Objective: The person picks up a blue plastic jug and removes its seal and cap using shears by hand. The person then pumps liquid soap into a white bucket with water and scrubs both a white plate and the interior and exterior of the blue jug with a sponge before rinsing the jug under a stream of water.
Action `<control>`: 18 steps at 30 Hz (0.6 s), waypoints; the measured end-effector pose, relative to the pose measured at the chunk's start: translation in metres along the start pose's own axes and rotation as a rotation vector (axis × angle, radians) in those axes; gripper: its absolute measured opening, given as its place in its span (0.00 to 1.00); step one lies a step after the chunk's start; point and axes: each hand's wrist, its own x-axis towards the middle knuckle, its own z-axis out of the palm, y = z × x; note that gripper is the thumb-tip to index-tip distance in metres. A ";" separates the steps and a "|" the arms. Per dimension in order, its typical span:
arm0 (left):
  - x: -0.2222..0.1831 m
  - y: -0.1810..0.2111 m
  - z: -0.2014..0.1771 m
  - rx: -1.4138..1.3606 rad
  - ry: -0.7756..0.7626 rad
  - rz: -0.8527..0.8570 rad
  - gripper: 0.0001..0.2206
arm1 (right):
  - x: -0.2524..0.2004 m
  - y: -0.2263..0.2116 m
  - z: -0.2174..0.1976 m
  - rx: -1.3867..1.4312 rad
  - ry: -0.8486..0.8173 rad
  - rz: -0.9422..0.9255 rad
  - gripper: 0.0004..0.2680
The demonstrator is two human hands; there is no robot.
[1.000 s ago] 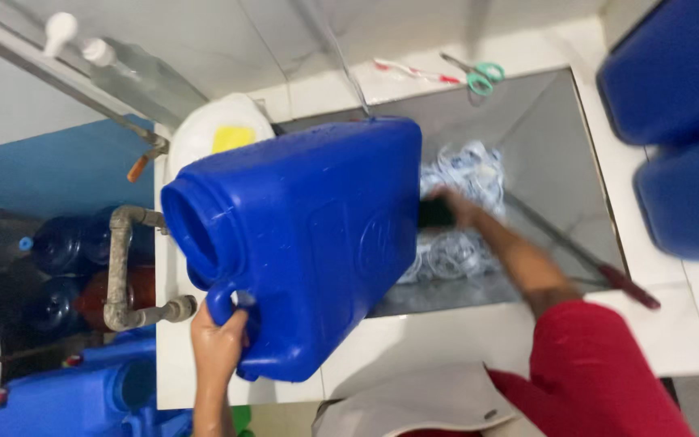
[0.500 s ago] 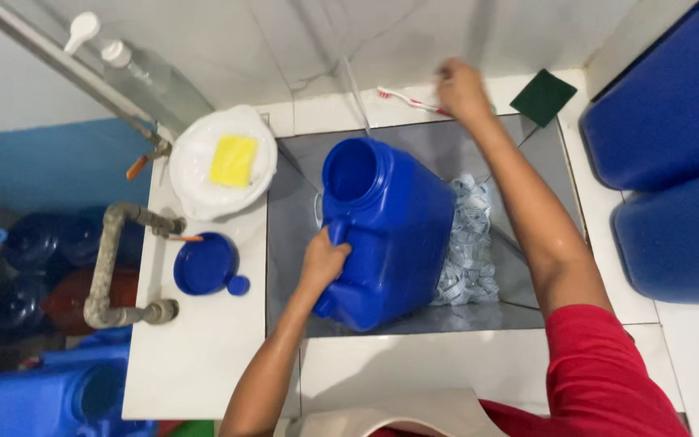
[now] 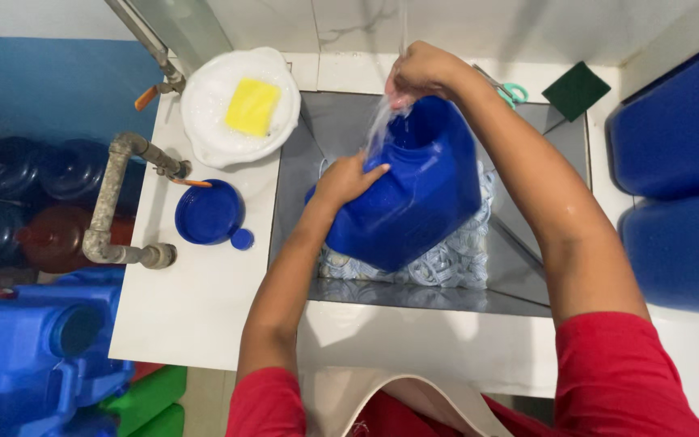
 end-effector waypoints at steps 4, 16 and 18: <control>0.050 0.013 0.013 0.151 0.287 0.341 0.28 | -0.003 -0.015 0.003 0.039 0.015 -0.007 0.05; 0.085 0.008 0.000 0.191 -0.073 0.347 0.30 | 0.002 -0.024 -0.015 -0.075 -0.004 -0.117 0.07; 0.069 0.002 0.003 0.251 -0.228 0.169 0.32 | 0.004 -0.020 -0.017 -0.045 0.043 -0.081 0.06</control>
